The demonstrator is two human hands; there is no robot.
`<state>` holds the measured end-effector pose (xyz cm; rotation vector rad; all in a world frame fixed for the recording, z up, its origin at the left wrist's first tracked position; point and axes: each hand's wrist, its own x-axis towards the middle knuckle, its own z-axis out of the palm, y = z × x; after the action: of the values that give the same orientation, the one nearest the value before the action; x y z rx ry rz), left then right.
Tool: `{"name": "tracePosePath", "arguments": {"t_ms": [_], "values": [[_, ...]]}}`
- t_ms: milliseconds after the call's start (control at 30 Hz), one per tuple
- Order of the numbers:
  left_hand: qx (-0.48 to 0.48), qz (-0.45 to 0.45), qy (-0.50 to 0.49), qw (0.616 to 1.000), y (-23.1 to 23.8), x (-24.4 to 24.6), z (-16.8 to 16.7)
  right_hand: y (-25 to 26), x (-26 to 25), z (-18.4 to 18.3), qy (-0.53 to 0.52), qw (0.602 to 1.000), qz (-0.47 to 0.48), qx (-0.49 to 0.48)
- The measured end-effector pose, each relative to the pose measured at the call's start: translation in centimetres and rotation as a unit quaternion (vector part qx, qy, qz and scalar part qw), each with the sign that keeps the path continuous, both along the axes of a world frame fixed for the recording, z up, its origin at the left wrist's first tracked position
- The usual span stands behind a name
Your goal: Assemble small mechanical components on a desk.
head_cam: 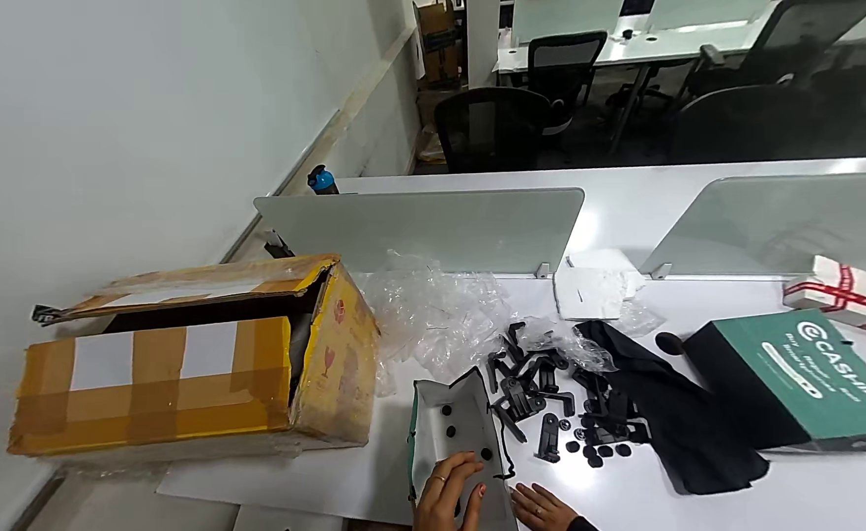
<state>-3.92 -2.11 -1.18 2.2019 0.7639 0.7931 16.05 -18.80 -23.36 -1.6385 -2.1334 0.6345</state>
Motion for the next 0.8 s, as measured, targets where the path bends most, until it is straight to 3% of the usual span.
{"name": "tracePosePath", "arguments": {"t_ms": [100,167,233,500,800], "values": [[0.005,-0.009,0.001,1.000,0.1,0.3,0.2,0.4,0.5,1.7,0.032,0.973,-0.221,0.052],[0.008,-0.010,0.000,1.000,0.2,0.5,0.1,0.9,2.0,1.4,0.003,0.915,-0.383,0.126],[0.008,-0.014,0.000,1.000,0.1,0.8,0.0,1.5,4.1,0.4,-0.053,0.875,-0.453,0.159],[0.015,-0.032,0.001,0.999,-0.4,1.7,0.5,4.6,7.0,1.1,-0.105,0.889,-0.424,-0.136],[0.008,-0.003,0.029,1.000,-1.2,1.2,0.4,1.8,7.0,0.5,-0.091,0.923,-0.358,-0.112]]}}
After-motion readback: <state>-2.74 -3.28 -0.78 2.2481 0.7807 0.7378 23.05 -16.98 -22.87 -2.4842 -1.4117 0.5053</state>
